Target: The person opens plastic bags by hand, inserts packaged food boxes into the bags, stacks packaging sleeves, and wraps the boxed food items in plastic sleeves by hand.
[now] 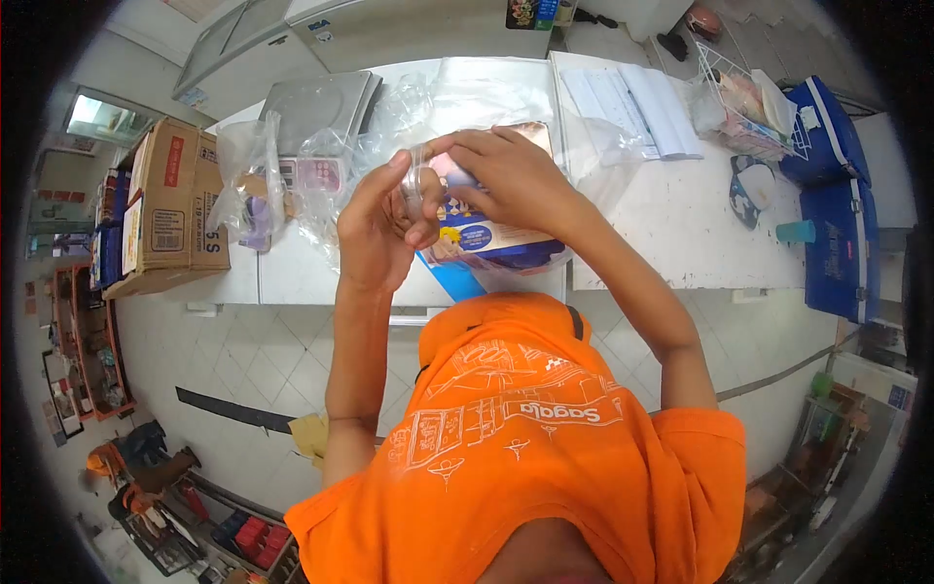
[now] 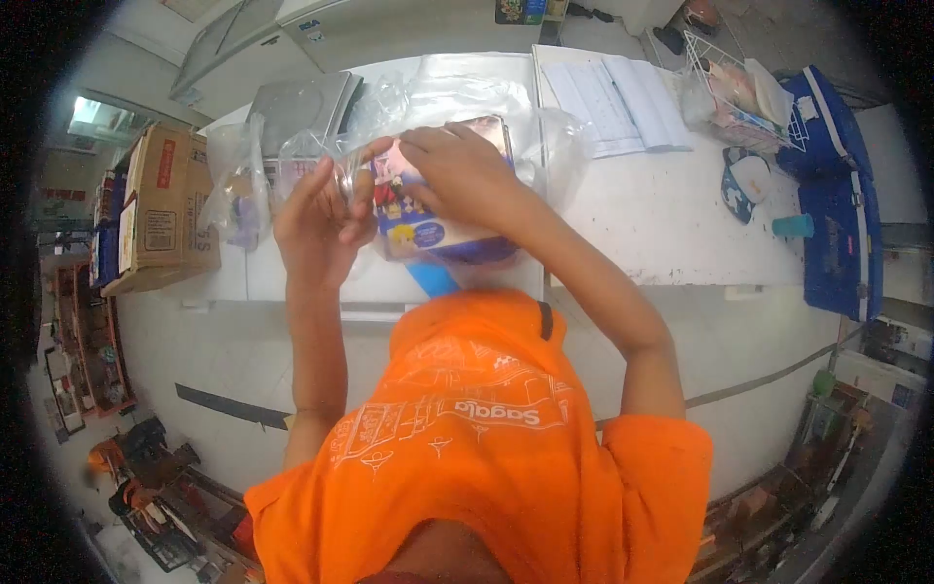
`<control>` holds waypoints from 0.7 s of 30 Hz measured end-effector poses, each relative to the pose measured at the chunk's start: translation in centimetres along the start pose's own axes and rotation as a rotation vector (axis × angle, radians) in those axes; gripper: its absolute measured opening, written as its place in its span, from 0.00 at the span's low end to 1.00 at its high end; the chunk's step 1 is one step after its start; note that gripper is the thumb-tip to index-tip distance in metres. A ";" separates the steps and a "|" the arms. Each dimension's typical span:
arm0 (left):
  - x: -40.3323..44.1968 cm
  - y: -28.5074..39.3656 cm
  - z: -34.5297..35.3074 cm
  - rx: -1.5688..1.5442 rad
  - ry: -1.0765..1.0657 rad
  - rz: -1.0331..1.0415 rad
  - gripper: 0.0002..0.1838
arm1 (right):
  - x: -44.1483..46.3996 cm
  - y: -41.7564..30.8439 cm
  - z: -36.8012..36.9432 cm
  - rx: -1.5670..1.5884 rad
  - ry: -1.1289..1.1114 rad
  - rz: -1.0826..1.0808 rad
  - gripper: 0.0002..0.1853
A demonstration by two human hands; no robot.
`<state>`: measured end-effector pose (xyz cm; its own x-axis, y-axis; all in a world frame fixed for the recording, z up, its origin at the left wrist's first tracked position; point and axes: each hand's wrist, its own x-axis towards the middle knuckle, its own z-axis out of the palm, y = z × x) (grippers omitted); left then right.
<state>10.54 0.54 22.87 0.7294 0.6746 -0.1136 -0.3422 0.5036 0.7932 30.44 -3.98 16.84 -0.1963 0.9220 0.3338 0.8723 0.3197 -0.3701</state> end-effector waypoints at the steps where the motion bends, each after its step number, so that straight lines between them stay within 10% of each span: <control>1: 0.0 -0.1 -0.2 -0.016 -0.001 0.008 0.36 | 0.5 0.4 0.3 -0.024 0.020 -0.016 0.22; 15: 3.9 -2.4 1.3 0.015 -0.082 0.119 0.32 | -0.6 3.3 1.6 -0.059 -0.176 0.213 0.36; 21: 7.9 -8.0 -1.1 0.613 -0.032 0.427 0.37 | -1.0 4.8 0.2 0.137 -0.133 0.082 0.44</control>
<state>18.37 2.44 15.00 0.6275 0.7231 0.2888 -0.2145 -0.1961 0.9568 34.74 -3.30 14.60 -0.1926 0.9639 0.1840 0.8203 0.2611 -0.5089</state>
